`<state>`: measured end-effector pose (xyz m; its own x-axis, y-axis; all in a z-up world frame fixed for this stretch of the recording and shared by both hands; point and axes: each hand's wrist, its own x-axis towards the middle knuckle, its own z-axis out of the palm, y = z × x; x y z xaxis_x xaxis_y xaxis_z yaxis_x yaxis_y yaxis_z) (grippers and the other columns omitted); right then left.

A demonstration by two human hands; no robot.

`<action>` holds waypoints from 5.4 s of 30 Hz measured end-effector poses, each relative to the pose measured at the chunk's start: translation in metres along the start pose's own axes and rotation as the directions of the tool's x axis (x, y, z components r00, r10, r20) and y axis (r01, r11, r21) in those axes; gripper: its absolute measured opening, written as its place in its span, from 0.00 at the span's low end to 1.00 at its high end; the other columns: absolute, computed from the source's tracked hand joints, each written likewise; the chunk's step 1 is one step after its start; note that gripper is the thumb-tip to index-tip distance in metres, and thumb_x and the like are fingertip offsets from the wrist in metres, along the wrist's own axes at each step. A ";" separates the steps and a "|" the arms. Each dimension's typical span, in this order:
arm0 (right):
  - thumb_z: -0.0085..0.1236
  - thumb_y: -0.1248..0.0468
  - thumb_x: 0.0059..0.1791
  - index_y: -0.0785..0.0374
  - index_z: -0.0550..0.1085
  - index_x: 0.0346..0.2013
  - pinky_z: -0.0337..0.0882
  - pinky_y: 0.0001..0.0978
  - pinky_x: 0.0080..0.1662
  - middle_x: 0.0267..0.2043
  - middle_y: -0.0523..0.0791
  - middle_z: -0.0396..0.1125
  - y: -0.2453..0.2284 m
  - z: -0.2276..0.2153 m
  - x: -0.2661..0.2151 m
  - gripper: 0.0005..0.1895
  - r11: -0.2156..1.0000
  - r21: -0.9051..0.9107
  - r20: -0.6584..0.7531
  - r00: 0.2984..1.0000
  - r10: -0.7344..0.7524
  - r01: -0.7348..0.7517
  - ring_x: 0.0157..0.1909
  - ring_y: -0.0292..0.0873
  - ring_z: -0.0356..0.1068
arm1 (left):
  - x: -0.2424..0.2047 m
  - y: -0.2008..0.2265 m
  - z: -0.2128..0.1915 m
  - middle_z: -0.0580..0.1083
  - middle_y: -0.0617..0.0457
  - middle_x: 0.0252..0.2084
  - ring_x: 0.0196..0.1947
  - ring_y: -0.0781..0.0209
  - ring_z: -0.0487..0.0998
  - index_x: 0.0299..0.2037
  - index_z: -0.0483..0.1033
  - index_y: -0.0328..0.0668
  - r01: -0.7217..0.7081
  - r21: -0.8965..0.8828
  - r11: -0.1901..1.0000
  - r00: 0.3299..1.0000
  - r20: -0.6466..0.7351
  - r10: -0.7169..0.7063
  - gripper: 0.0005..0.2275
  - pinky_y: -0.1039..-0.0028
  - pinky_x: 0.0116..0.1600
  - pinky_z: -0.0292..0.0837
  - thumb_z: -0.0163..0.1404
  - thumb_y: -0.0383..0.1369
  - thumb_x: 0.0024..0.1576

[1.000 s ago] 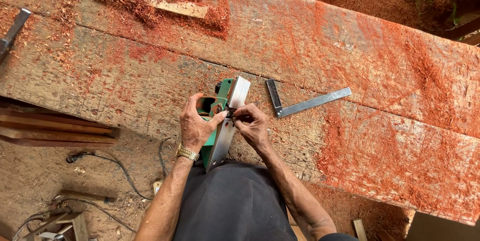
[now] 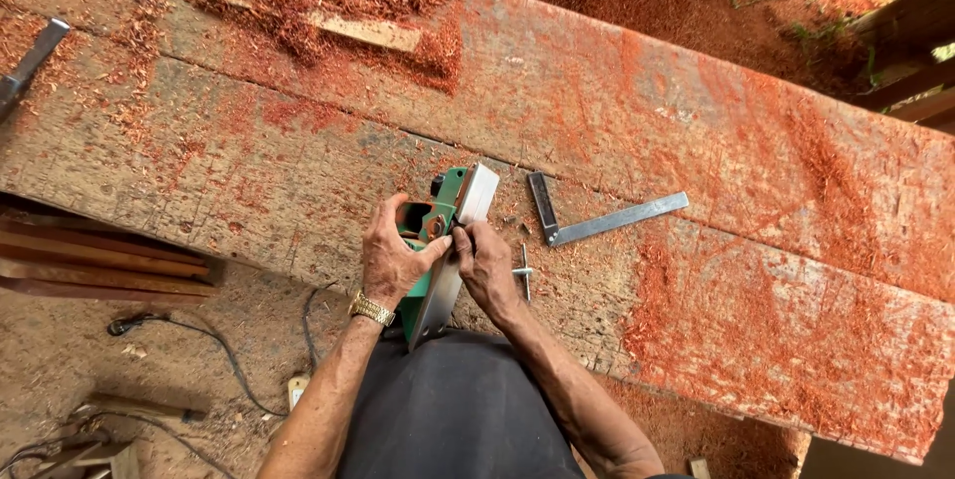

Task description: The person assembles a green electric planer on a wooden workbench. They use a wrench to tighten screws and secure the blade and other components of the tool.

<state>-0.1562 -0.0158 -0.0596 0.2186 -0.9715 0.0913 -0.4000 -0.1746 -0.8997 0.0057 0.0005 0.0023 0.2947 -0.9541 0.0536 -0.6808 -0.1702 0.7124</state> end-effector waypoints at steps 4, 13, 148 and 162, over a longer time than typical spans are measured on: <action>0.52 0.64 0.56 0.67 0.70 0.39 0.68 0.49 0.37 0.35 0.56 0.67 0.000 0.002 0.004 0.08 0.995 -0.057 -0.007 0.996 -0.087 0.086 0.36 0.59 0.70 | -0.001 -0.004 0.003 0.74 0.38 0.51 0.53 0.43 0.76 0.57 0.69 0.31 -0.046 0.039 0.998 0.997 -0.059 0.048 0.37 0.57 0.57 0.72 0.70 0.42 0.39; 0.55 0.64 0.51 0.67 0.69 0.40 0.72 0.45 0.35 0.34 0.54 0.66 -0.014 -0.014 0.003 0.09 0.986 0.031 -0.026 0.987 -0.161 0.162 0.34 0.54 0.71 | -0.001 0.003 -0.001 0.73 0.39 0.51 0.52 0.44 0.76 0.57 0.68 0.33 0.008 0.024 1.000 0.999 -0.033 -0.007 0.37 0.58 0.55 0.73 0.70 0.43 0.39; 0.48 0.56 0.58 0.63 0.70 0.38 0.75 0.35 0.30 0.31 0.43 0.74 0.031 -0.005 -0.003 0.13 0.966 0.203 0.207 0.971 0.117 -0.160 0.30 0.37 0.73 | 0.000 0.000 0.000 0.75 0.40 0.53 0.54 0.46 0.78 0.58 0.69 0.33 0.036 0.001 0.999 0.999 0.020 -0.036 0.37 0.60 0.57 0.74 0.70 0.43 0.41; 0.48 0.56 0.59 0.62 0.72 0.40 0.72 0.35 0.30 0.27 0.47 0.72 0.019 -0.002 0.004 0.13 0.977 0.091 0.203 0.964 0.171 -0.192 0.28 0.41 0.71 | 0.000 0.002 -0.001 0.76 0.40 0.51 0.53 0.47 0.78 0.58 0.70 0.33 0.023 0.019 1.000 0.999 0.027 -0.023 0.37 0.61 0.56 0.74 0.70 0.45 0.41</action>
<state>-0.1647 -0.0235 -0.0752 0.3231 -0.9341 -0.1520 -0.3518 0.0306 -0.9356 0.0051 0.0002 0.0042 0.2922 -0.9562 0.0181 -0.6865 -0.1966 0.7000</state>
